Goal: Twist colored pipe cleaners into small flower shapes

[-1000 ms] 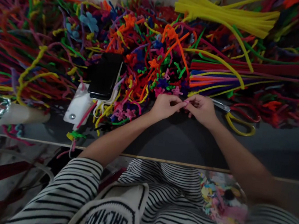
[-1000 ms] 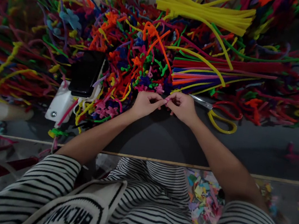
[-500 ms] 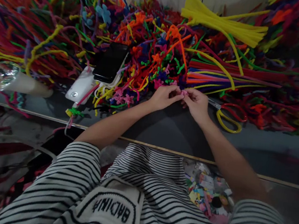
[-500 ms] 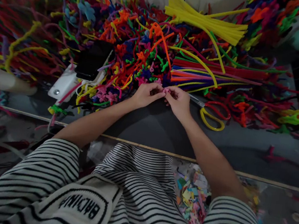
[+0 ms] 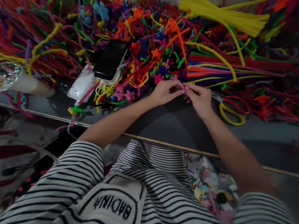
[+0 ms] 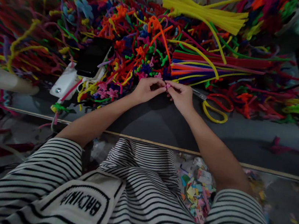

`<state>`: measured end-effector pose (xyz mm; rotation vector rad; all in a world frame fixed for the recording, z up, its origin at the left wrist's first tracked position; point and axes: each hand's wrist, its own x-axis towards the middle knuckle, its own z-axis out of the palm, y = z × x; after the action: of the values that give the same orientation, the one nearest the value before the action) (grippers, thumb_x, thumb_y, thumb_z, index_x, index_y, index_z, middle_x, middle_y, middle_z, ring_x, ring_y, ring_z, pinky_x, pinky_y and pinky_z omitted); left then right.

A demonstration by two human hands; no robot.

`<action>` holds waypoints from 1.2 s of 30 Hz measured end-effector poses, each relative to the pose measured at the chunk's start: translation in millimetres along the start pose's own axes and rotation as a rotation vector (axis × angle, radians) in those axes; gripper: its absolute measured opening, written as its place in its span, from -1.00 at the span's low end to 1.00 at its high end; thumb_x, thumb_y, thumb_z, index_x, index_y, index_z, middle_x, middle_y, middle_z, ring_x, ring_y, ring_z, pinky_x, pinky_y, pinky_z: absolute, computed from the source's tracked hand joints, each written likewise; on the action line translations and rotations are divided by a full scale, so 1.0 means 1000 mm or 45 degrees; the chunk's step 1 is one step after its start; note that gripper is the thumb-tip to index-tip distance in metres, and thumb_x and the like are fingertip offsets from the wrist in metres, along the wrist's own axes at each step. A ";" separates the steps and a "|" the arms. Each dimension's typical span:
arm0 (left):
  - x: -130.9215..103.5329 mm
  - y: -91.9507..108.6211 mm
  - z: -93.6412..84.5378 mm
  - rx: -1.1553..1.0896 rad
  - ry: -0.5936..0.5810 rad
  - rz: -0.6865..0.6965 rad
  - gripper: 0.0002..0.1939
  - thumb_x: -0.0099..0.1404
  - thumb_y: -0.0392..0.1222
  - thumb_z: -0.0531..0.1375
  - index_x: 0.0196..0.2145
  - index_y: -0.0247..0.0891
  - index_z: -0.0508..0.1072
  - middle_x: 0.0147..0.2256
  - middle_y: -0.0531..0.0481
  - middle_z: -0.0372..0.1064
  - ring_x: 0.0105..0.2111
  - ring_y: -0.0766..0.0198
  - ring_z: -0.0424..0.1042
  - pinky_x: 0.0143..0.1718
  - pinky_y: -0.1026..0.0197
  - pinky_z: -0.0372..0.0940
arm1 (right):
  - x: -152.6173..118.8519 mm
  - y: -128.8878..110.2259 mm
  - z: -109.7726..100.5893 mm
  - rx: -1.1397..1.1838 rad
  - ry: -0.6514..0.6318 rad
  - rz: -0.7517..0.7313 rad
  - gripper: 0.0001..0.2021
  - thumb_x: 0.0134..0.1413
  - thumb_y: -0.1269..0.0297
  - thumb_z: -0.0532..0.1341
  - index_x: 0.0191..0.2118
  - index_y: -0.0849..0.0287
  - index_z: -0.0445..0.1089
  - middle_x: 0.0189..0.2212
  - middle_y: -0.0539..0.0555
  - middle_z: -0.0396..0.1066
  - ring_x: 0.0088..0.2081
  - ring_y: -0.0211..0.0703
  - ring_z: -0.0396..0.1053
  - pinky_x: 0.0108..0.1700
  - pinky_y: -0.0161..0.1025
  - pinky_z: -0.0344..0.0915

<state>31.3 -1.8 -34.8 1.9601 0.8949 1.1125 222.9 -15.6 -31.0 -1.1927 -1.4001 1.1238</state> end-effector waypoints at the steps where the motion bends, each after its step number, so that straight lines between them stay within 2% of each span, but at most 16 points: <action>1: 0.000 -0.001 0.001 0.031 0.000 0.024 -0.63 0.41 0.15 0.29 -0.22 -0.26 0.61 -0.34 -0.04 0.57 -0.38 0.31 0.46 -0.30 0.25 0.32 | 0.000 -0.001 -0.001 0.028 0.007 0.001 -0.69 0.02 -0.01 0.47 -0.21 0.08 0.72 -0.44 0.03 0.61 -0.49 -0.25 0.45 -0.54 -0.32 0.39; 5: -0.003 -0.005 0.003 0.236 0.024 0.079 -0.77 0.46 -0.02 0.26 -0.18 -0.21 0.62 -0.26 -0.05 0.60 -0.23 0.21 0.55 -0.08 0.15 0.40 | 0.001 -0.003 -0.003 0.095 -0.009 0.024 -0.67 -0.01 -0.04 0.51 -0.19 0.05 0.71 -0.48 0.00 0.57 -0.48 -0.25 0.45 -0.55 -0.34 0.37; 8: -0.002 -0.007 0.005 0.389 0.067 0.176 -0.80 0.46 -0.02 0.27 -0.19 -0.18 0.62 -0.22 -0.07 0.61 -0.06 0.11 0.57 0.12 0.02 0.39 | 0.003 -0.001 -0.006 0.143 -0.094 0.052 -0.60 0.00 -0.11 0.51 -0.13 0.04 0.70 -0.44 0.01 0.59 -0.49 -0.24 0.47 -0.54 -0.32 0.38; 10: 0.000 -0.009 0.007 0.448 0.066 0.228 -0.77 0.47 0.00 0.25 -0.18 -0.19 0.61 -0.19 -0.10 0.61 -0.03 0.09 0.57 0.15 -0.02 0.39 | 0.005 0.001 -0.008 0.156 -0.142 0.053 -0.57 0.01 -0.15 0.50 -0.11 0.05 0.69 -0.45 0.02 0.58 -0.50 -0.23 0.48 -0.54 -0.31 0.38; 13: 0.002 -0.011 0.010 0.508 0.053 0.245 -0.75 0.48 -0.01 0.20 -0.17 -0.20 0.60 -0.18 -0.13 0.60 -0.06 0.09 0.56 0.12 -0.02 0.40 | 0.008 0.005 -0.008 0.128 -0.150 0.074 -0.52 0.02 -0.20 0.47 -0.11 0.07 0.68 -0.49 0.01 0.55 -0.52 -0.22 0.49 -0.53 -0.29 0.40; 18: 0.003 -0.011 0.012 0.501 0.130 0.260 -0.73 0.48 0.01 0.18 -0.24 -0.19 0.57 -0.27 -0.10 0.57 -0.16 0.15 0.56 0.04 0.04 0.41 | 0.010 0.006 -0.002 0.131 -0.124 0.129 -0.36 -0.19 -0.37 0.49 -0.19 0.11 0.64 -0.52 -0.02 0.55 -0.56 -0.26 0.44 -0.55 -0.30 0.39; 23: 0.000 -0.007 0.010 0.494 0.191 0.260 -0.71 0.48 -0.01 0.16 -0.26 -0.21 0.58 -0.31 -0.09 0.58 -0.23 0.18 0.55 -0.04 0.09 0.40 | 0.008 -0.001 0.001 0.150 -0.110 0.165 -0.25 -0.35 -0.45 0.50 -0.16 0.07 0.54 -0.55 -0.06 0.48 -0.58 -0.26 0.41 -0.58 -0.30 0.31; 29: 0.000 0.001 0.004 0.301 0.178 0.105 -0.69 0.44 0.05 0.21 -0.28 -0.22 0.58 -0.33 -0.07 0.57 -0.33 0.25 0.49 -0.21 0.19 0.36 | 0.002 -0.004 0.007 0.056 -0.030 0.116 -0.28 -0.27 -0.53 0.42 -0.27 0.02 0.33 -0.51 -0.06 0.46 -0.58 -0.27 0.38 -0.59 -0.29 0.24; 32: 0.000 0.003 0.001 0.220 0.160 0.053 -0.65 0.44 0.11 0.22 -0.31 -0.22 0.58 -0.34 -0.06 0.56 -0.34 0.26 0.47 -0.24 0.20 0.34 | -0.001 -0.003 0.008 -0.030 -0.024 0.070 -0.32 -0.15 -0.51 0.38 -0.27 0.02 0.31 -0.52 -0.06 0.44 -0.59 -0.27 0.37 -0.57 -0.29 0.25; 36: 0.001 0.003 -0.003 0.180 0.084 0.078 -0.63 0.45 0.10 0.20 -0.35 -0.22 0.57 -0.34 -0.06 0.56 -0.34 0.26 0.46 -0.27 0.20 0.30 | -0.004 -0.001 0.005 -0.181 -0.027 0.005 -0.43 0.02 -0.40 0.38 -0.27 0.03 0.34 -0.53 -0.04 0.44 -0.57 -0.24 0.40 -0.53 -0.26 0.29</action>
<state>29.9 -2.1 -31.0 2.0886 0.9781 1.1831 218.0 -19.7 -30.8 -1.2871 -1.5148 1.0568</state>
